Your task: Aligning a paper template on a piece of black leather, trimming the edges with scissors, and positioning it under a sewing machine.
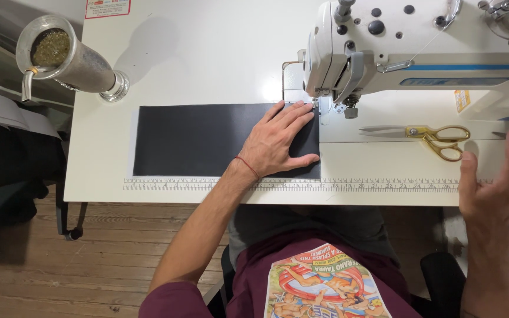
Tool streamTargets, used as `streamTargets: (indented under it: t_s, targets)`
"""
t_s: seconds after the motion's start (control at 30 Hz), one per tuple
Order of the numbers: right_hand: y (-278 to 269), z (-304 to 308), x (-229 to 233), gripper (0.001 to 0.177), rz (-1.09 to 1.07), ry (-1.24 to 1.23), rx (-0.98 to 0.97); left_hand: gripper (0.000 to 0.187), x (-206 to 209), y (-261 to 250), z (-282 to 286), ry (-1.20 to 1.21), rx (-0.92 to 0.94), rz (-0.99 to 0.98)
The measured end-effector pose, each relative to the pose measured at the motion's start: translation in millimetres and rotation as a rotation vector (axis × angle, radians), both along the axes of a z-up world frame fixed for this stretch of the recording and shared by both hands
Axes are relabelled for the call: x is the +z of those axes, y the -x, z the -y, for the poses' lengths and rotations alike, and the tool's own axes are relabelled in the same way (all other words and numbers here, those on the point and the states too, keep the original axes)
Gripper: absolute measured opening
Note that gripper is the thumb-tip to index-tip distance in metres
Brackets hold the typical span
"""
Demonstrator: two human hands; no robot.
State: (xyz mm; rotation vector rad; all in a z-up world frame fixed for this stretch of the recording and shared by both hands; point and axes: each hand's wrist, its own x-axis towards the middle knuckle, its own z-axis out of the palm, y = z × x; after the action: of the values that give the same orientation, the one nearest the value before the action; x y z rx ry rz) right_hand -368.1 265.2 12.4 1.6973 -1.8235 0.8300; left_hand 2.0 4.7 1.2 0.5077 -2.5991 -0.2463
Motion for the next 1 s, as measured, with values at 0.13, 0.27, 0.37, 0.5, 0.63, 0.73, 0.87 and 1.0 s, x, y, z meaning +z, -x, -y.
streamTargets:
  t_s: [0.13,0.27,0.37,0.5,0.63,0.73,0.87,1.0]
  targets:
    - [-3.0,-5.0,-10.3,0.051,-0.031,0.044,0.0,0.092,-0.4,-0.1,0.7,-0.005,0.001,-0.001]
    - [-44.2,12.5,-2.1,0.03,0.041,0.001,0.138,0.093,-0.2,0.4,2.5,0.002,0.008,-0.001]
    - [-80.0,31.4,4.1,0.027,0.141,-0.221,0.316,0.093,0.0,0.0,2.4,-0.011,0.003,0.013]
    - [-118.4,58.6,3.7,0.038,0.084,-0.369,0.532,0.092,-11.7,3.4,2.6,-0.004,0.04,-0.004]
    - [-132.7,73.1,-5.6,0.041,0.121,-0.411,0.62,0.093,-17.0,4.9,3.1,0.015,0.08,-0.022]
    - [-143.0,76.3,-4.7,0.029,0.067,-0.345,0.634,0.091,-15.1,4.4,3.2,0.018,0.082,-0.02]
    - [-144.3,76.0,-7.9,0.026,0.037,-0.321,0.634,0.092,-16.7,6.4,7.2,0.009,0.084,-0.024]
    - [-145.4,77.6,-6.7,0.024,0.017,-0.297,0.635,0.097,-12.5,2.6,9.4,0.0,0.074,0.011]
